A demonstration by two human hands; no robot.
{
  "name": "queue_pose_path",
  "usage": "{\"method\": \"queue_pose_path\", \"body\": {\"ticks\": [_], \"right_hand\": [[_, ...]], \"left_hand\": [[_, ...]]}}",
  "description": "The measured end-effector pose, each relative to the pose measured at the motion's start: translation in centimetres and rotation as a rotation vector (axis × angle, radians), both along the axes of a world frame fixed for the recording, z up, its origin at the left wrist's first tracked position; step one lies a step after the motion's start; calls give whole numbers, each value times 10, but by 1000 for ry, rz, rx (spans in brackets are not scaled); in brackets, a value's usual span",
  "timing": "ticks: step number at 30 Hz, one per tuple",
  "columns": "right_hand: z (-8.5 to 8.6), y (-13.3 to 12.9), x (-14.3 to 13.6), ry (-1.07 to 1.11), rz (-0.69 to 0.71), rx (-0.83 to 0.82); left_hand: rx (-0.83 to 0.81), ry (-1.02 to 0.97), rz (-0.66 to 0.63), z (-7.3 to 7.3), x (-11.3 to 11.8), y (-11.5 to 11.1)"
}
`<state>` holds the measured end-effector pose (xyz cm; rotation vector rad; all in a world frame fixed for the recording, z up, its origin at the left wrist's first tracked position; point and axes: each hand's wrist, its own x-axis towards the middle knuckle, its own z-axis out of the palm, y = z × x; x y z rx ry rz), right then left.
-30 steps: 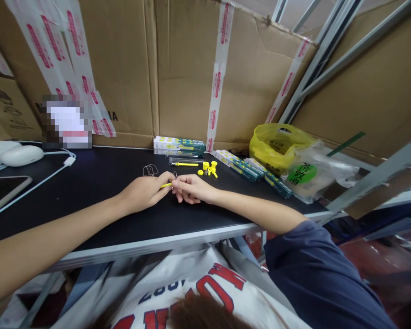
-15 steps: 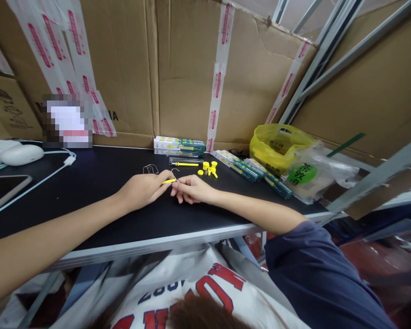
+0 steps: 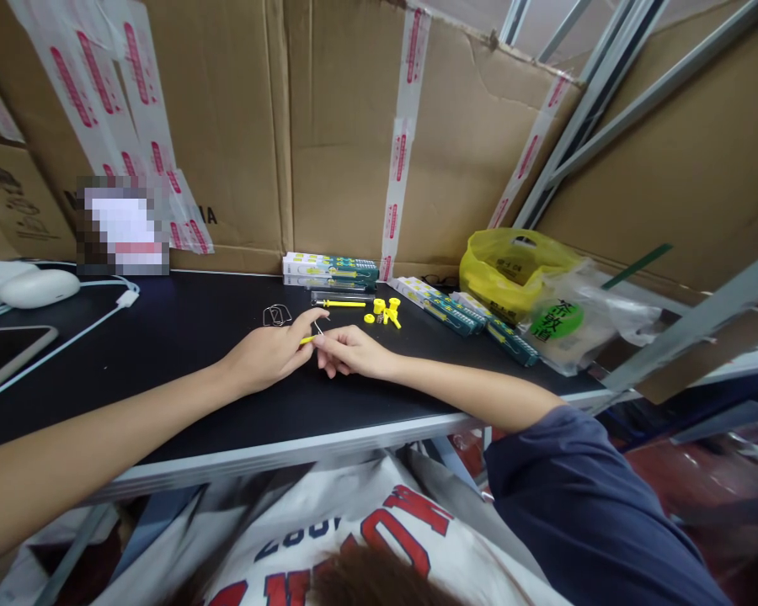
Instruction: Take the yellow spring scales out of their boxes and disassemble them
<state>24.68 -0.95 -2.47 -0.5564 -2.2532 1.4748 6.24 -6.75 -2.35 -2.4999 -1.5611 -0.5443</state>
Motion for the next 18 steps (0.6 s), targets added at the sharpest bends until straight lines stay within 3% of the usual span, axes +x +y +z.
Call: {"method": "queue_pose_path", "body": {"ticks": [5,18], "right_hand": [[-3,-4,-3,56,-90,169],[-3,-3,-3,76,-83,161]], "left_hand": [[20,61,24,-2,0,1],[41,83,43,-3,-1,3]]}}
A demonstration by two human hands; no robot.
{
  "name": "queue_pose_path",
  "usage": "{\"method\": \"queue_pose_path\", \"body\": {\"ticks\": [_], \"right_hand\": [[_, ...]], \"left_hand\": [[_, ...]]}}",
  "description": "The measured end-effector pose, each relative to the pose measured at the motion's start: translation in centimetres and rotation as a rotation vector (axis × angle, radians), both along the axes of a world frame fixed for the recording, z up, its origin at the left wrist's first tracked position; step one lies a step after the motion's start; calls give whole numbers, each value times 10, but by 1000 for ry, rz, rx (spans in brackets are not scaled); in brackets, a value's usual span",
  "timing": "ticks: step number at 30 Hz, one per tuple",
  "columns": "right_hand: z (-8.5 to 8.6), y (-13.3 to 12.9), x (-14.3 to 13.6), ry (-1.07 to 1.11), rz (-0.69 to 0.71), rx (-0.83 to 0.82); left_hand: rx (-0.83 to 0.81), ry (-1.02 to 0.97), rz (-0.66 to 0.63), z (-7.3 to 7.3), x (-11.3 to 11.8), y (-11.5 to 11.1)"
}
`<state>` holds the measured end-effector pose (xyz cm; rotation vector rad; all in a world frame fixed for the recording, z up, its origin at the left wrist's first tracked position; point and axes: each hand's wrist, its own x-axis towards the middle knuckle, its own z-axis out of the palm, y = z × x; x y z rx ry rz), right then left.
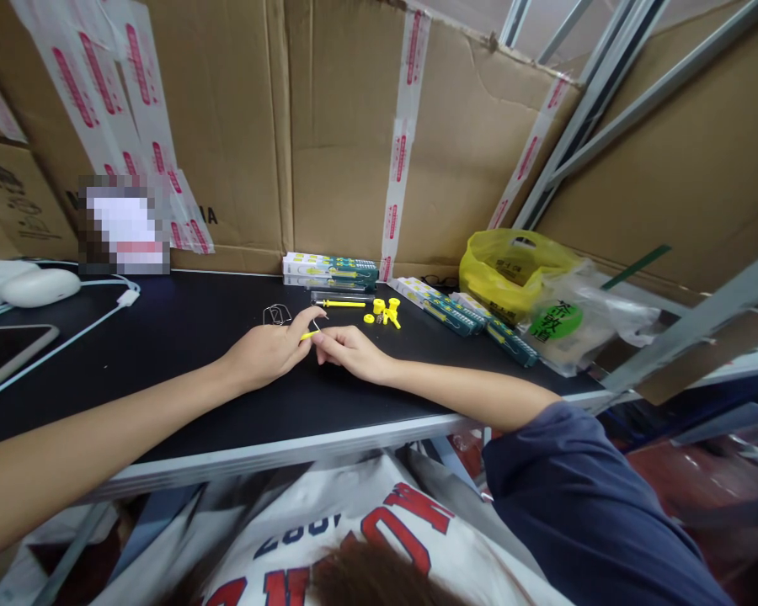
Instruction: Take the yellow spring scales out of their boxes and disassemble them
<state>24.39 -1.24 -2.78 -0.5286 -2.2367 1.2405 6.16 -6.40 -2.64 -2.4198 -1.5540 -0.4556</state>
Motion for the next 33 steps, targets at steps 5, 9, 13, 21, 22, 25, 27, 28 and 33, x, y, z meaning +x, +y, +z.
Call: {"method": "queue_pose_path", "body": {"ticks": [5,9,13,21,22,25,27,28,33], "right_hand": [[0,0,-1,36,-36,-12],[-1,4,-3,28,-53,14],[4,6,-2,31,-51,98],[13,5,0,56,-54,98],[13,5,-1,53,-56,111],[13,6,-1,45,-43,137],[13,8,-1,31,-26,105],[13,9,-1,22,-19,84],[14,18,3,-40,22,216]], "left_hand": [[-14,-16,-6,-1,0,2],[-30,-35,31,-2,3,1],[-17,-35,106,0,5,-2],[-18,53,116,12,6,-6],[-17,46,113,12,6,-6],[-17,39,115,13,6,-6],[-16,47,129,13,6,-6],[-17,52,139,12,6,-6],[-66,56,134,8,7,-3]]}}
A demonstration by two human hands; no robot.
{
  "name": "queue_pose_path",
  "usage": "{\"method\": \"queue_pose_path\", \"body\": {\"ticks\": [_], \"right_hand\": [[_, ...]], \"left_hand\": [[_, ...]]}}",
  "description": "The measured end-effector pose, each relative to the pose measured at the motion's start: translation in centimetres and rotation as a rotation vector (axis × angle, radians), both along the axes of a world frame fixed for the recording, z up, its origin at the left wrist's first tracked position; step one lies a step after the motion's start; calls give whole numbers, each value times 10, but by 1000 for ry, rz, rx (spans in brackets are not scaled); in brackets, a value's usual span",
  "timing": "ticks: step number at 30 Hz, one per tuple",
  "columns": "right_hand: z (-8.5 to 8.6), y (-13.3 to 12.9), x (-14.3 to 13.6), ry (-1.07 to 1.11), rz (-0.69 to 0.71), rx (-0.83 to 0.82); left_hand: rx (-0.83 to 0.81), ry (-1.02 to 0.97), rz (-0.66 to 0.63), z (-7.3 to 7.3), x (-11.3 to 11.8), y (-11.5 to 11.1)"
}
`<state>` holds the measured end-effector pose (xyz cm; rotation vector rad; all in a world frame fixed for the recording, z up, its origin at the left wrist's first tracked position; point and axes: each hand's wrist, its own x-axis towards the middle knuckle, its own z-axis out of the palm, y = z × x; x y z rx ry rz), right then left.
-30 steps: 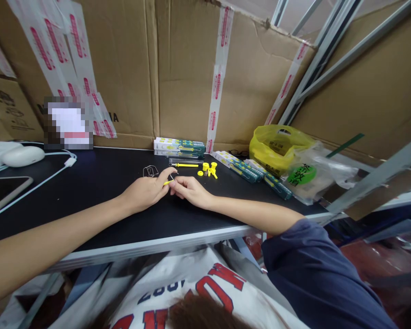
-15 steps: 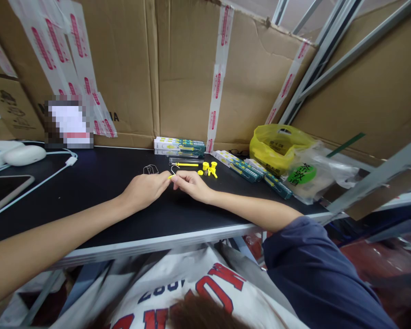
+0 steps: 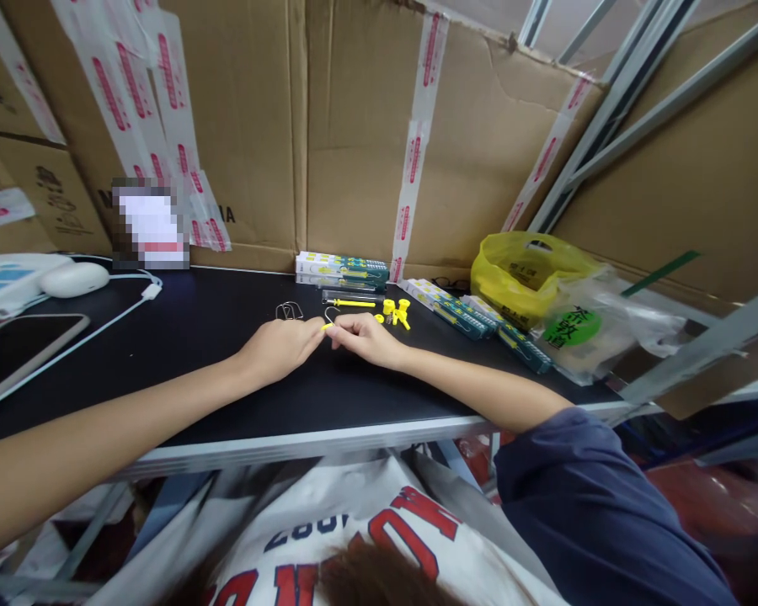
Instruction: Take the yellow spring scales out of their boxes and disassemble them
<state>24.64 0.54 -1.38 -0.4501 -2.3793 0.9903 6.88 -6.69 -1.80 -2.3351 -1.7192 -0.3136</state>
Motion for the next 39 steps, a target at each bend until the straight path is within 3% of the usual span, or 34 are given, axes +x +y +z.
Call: {"method": "queue_pose_path", "body": {"ticks": [4,11,18,24,30,36,39], "right_hand": [[0,4,2,-57,68,27],[-5,-3,-2,-12,-47,-108],[-3,-2,1,15,70,-265],[4,-6,2,54,41,-194],[7,-9,1,62,10,-85],[1,-9,-1,22,-37,-176],[1,-7,-1,-9,-32,-115]], "left_hand": [[-26,14,-18,-5,-1,3],[46,67,-51,-11,-3,2],[85,132,-73,-6,-2,-1],[98,139,-55,4,-1,-5],[34,140,5,6,3,-6],[-26,110,34,7,5,-8],[-42,109,32,7,5,-7]]}}
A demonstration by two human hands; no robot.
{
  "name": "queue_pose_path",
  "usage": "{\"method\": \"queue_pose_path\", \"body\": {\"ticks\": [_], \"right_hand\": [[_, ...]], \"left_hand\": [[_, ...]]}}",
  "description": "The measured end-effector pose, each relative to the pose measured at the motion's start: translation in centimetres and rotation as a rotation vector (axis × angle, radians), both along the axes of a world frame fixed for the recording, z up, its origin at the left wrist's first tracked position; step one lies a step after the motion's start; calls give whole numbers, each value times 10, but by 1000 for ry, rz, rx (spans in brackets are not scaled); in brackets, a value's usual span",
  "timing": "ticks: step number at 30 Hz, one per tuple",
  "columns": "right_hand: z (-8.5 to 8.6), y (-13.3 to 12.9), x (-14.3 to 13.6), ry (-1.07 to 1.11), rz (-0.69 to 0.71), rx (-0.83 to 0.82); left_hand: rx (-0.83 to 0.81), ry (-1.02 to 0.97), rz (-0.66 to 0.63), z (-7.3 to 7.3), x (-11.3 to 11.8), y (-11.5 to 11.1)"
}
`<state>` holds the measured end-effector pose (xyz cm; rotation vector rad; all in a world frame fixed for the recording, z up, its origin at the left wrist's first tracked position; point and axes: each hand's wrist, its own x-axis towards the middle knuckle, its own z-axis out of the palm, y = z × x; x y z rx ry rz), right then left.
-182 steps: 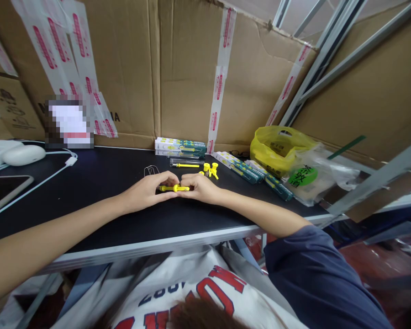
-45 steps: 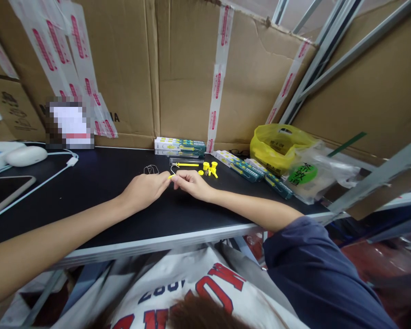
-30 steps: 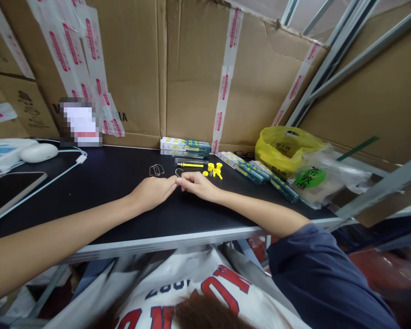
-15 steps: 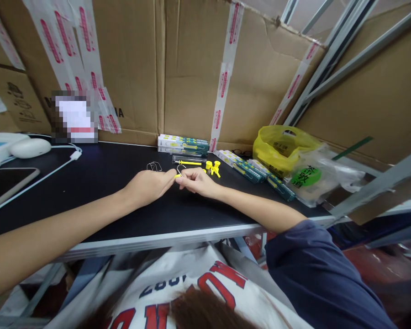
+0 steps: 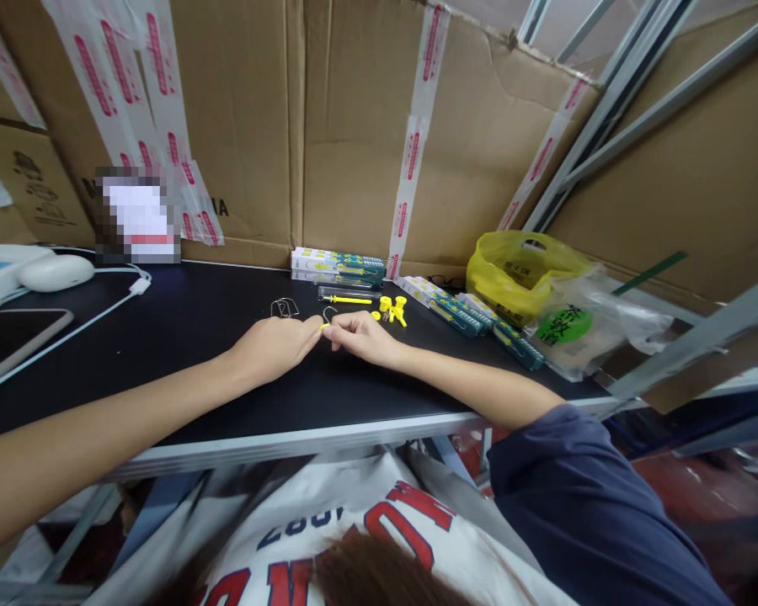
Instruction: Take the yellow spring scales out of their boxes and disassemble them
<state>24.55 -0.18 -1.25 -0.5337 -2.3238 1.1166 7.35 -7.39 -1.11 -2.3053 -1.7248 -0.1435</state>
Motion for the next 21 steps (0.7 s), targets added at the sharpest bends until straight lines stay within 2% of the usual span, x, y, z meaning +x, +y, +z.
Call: {"method": "queue_pose_path", "body": {"ticks": [4,7,21], "right_hand": [[4,1,3,-81,19,220],[6,1,4,-123,-10,321],[8,4,0,-89,-3,285]], "left_hand": [[13,61,-2,-2,-1,1],[34,85,3,-3,-2,2],[55,99,43,2,-4,4]]}}
